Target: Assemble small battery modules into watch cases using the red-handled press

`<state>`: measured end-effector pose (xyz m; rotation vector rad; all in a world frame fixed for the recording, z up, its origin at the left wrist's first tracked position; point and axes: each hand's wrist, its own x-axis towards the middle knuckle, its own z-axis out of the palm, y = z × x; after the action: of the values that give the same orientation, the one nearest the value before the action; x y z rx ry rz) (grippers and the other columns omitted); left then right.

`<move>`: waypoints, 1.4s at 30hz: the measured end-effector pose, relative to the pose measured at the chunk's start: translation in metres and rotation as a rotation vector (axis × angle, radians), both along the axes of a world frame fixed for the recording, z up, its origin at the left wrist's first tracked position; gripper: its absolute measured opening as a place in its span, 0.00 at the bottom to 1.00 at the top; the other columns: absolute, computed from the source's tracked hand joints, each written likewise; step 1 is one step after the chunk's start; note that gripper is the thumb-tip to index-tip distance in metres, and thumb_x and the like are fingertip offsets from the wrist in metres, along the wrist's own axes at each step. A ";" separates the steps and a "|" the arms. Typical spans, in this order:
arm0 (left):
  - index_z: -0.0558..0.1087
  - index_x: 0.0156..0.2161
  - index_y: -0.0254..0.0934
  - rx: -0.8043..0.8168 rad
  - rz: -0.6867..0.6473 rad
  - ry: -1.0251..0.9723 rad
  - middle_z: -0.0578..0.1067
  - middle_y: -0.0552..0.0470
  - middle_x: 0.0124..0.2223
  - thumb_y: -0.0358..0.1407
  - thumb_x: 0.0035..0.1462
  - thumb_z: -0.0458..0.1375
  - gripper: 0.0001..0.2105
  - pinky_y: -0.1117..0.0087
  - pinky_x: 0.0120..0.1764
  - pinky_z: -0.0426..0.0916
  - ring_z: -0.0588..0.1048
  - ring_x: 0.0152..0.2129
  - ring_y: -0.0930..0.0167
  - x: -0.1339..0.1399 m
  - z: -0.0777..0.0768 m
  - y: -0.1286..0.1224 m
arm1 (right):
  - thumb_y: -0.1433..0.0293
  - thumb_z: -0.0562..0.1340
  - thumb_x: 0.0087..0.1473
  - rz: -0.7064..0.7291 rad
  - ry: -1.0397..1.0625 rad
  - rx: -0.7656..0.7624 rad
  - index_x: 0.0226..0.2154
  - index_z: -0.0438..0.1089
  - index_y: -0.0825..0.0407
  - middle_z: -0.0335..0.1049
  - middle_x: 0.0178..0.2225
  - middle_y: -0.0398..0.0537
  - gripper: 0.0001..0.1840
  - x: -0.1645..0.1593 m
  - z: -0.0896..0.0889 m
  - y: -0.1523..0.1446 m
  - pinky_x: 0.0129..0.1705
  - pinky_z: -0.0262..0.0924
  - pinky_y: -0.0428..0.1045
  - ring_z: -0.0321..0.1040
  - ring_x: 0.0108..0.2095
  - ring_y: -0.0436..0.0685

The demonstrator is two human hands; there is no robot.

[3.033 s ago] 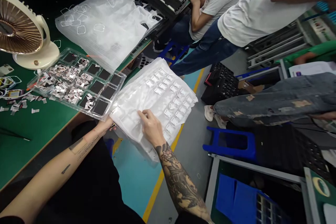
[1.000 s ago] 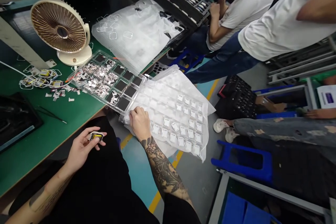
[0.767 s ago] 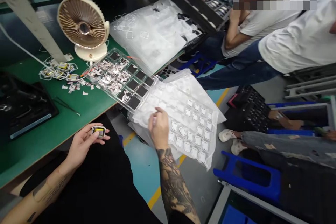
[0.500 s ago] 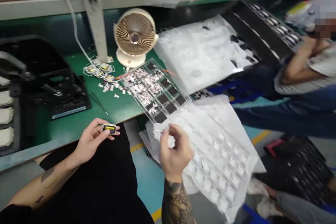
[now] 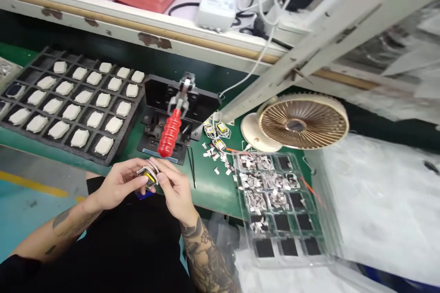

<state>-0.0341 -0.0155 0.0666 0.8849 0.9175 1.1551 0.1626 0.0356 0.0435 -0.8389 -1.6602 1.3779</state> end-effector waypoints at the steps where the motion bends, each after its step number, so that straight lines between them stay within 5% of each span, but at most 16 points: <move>1: 0.80 0.55 0.33 -0.004 0.010 -0.007 0.85 0.45 0.42 0.39 0.69 0.69 0.14 0.72 0.33 0.79 0.87 0.33 0.66 -0.001 -0.001 0.000 | 0.62 0.64 0.74 -0.018 0.005 0.014 0.60 0.81 0.38 0.84 0.57 0.50 0.17 -0.002 -0.001 0.001 0.60 0.78 0.59 0.82 0.58 0.63; 6: 0.77 0.63 0.34 -0.056 0.151 -0.013 0.86 0.43 0.46 0.40 0.68 0.70 0.22 0.67 0.38 0.84 0.88 0.36 0.64 -0.001 -0.010 0.005 | 0.73 0.72 0.65 -0.310 -0.060 0.315 0.58 0.81 0.41 0.84 0.56 0.52 0.21 -0.002 -0.001 0.000 0.57 0.79 0.62 0.82 0.55 0.64; 9: 0.77 0.66 0.36 -0.017 0.146 -0.047 0.86 0.40 0.54 0.40 0.68 0.70 0.24 0.62 0.46 0.85 0.87 0.42 0.62 0.002 -0.016 0.009 | 0.78 0.73 0.62 -0.286 -0.203 0.560 0.62 0.79 0.42 0.83 0.56 0.54 0.29 0.000 0.005 0.000 0.57 0.78 0.65 0.80 0.55 0.65; 15: 0.80 0.65 0.37 -0.009 0.155 0.040 0.83 0.39 0.63 0.42 0.70 0.68 0.22 0.60 0.58 0.81 0.83 0.58 0.57 0.014 -0.024 0.013 | 0.78 0.71 0.64 -0.241 -0.320 0.670 0.65 0.76 0.40 0.83 0.56 0.51 0.30 -0.002 0.006 0.000 0.58 0.78 0.66 0.78 0.57 0.65; 18: 0.82 0.60 0.36 -0.001 0.208 0.094 0.86 0.39 0.58 0.42 0.71 0.67 0.18 0.63 0.54 0.82 0.86 0.53 0.59 0.018 -0.024 0.015 | 0.74 0.71 0.65 -0.285 -0.289 0.568 0.66 0.74 0.39 0.80 0.60 0.52 0.30 -0.004 -0.002 -0.007 0.61 0.76 0.68 0.76 0.61 0.67; 21: 0.81 0.62 0.37 0.059 0.200 0.051 0.87 0.40 0.55 0.40 0.71 0.67 0.18 0.63 0.53 0.82 0.88 0.48 0.60 0.019 -0.022 0.018 | 0.68 0.68 0.68 -0.380 -0.182 0.308 0.66 0.73 0.42 0.76 0.63 0.56 0.25 -0.007 -0.011 -0.014 0.65 0.74 0.69 0.74 0.63 0.68; 26: 0.85 0.56 0.36 0.113 0.166 0.045 0.87 0.40 0.56 0.38 0.69 0.69 0.14 0.63 0.56 0.82 0.87 0.52 0.59 0.020 -0.020 0.021 | 0.62 0.66 0.72 -0.356 0.060 -0.003 0.56 0.79 0.43 0.79 0.55 0.54 0.13 -0.012 -0.019 -0.009 0.60 0.77 0.62 0.78 0.56 0.63; 36: 0.89 0.50 0.40 0.227 0.332 0.336 0.90 0.45 0.47 0.42 0.69 0.68 0.11 0.62 0.50 0.84 0.89 0.42 0.60 0.020 -0.037 0.021 | 0.59 0.66 0.71 -0.373 0.138 0.028 0.48 0.79 0.47 0.79 0.49 0.54 0.11 -0.022 -0.012 -0.007 0.52 0.79 0.57 0.79 0.51 0.60; 42: 0.87 0.48 0.37 0.051 0.377 0.187 0.89 0.45 0.42 0.48 0.69 0.67 0.16 0.61 0.41 0.85 0.88 0.32 0.62 0.030 -0.042 0.021 | 0.59 0.64 0.72 -0.523 -0.002 0.087 0.42 0.75 0.48 0.75 0.40 0.50 0.11 -0.038 -0.015 -0.009 0.43 0.77 0.55 0.76 0.40 0.57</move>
<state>-0.0043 0.0052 0.0250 0.8945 1.2499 1.4390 0.1245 0.0270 0.0289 -1.1244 -1.3581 0.9348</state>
